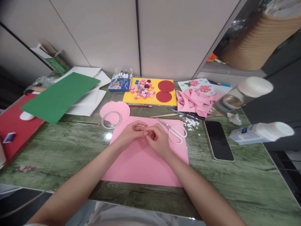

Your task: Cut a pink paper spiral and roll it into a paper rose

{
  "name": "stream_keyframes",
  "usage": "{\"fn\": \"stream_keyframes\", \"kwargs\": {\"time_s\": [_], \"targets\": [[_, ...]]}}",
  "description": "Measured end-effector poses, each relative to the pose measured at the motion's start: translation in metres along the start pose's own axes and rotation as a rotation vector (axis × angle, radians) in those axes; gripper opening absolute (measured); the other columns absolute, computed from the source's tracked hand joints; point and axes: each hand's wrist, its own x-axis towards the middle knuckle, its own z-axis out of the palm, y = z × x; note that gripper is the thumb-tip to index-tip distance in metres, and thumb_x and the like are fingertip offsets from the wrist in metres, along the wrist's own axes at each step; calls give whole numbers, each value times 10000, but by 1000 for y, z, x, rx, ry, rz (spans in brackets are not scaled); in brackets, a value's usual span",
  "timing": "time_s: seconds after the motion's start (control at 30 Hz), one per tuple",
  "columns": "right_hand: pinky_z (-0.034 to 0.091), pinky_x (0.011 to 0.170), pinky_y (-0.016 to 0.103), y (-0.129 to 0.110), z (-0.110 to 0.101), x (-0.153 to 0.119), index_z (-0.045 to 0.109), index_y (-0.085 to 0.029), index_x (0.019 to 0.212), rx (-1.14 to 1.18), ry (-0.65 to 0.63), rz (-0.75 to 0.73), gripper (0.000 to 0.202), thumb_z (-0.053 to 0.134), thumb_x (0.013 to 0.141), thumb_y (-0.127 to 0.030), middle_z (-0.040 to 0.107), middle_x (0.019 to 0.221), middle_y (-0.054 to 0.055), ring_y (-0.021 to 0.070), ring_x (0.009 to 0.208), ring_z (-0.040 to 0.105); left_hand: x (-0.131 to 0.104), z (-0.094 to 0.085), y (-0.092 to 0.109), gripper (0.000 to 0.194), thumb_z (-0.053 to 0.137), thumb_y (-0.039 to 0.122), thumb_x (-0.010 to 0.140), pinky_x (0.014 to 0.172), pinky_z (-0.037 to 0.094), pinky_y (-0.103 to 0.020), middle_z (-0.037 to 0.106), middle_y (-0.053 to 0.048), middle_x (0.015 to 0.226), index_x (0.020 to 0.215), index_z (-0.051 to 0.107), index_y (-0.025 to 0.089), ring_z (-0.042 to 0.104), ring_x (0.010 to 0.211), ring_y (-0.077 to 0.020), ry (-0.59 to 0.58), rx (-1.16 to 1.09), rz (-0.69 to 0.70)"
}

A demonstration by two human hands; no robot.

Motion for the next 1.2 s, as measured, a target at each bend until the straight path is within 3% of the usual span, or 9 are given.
{"fn": "stream_keyframes", "kwargs": {"time_s": [0.2, 0.4, 0.5, 0.87, 1.0, 1.2], "targets": [[466, 584, 297, 5, 1, -2, 674, -277, 947, 28, -51, -56, 230, 571, 781, -155, 519, 734, -12, 117, 620, 502, 0, -10, 8, 323, 697, 156, 623, 704, 441, -250, 655, -11, 726, 924, 581, 155, 608, 674, -109, -66, 134, 4], [452, 545, 287, 7, 3, -2, 680, -248, 818, 9, 8, -13, 122, 596, 762, -179, 516, 717, -12, 120, 615, 496, -1, -10, 9, 332, 695, 176, 627, 687, 446, -255, 666, -31, 760, 942, 591, 162, 614, 686, -125, -63, 221, 19], [422, 523, 273, 6, 2, 0, 632, -223, 718, -5, 45, 10, 36, 629, 735, -191, 469, 681, -24, 123, 611, 468, -1, -5, 7, 330, 709, 189, 629, 709, 451, -267, 664, -30, 769, 933, 586, 155, 612, 680, -121, -59, 167, 26], [349, 512, 243, 3, 4, 2, 394, -210, 607, 18, 25, 46, 199, 525, 651, -66, 418, 645, -41, 122, 602, 420, -4, 7, 5, 332, 749, 222, 607, 683, 439, -244, 652, -30, 735, 881, 589, 126, 604, 700, -120, -67, 83, -15], [376, 523, 249, 1, 2, 3, 460, -210, 650, 12, 17, 35, 149, 569, 680, -112, 449, 660, -37, 120, 602, 437, -2, 2, 2, 341, 745, 210, 611, 669, 442, -242, 651, -26, 743, 903, 585, 138, 604, 693, -119, -47, 79, -4], [454, 584, 288, 0, -3, 1, 607, -230, 870, 40, -45, -58, 115, 598, 763, -190, 514, 768, -1, 128, 648, 503, 1, -8, 3, 333, 730, 188, 621, 685, 467, -292, 653, -15, 708, 912, 569, 157, 617, 663, -135, -64, 25, 0]]}}
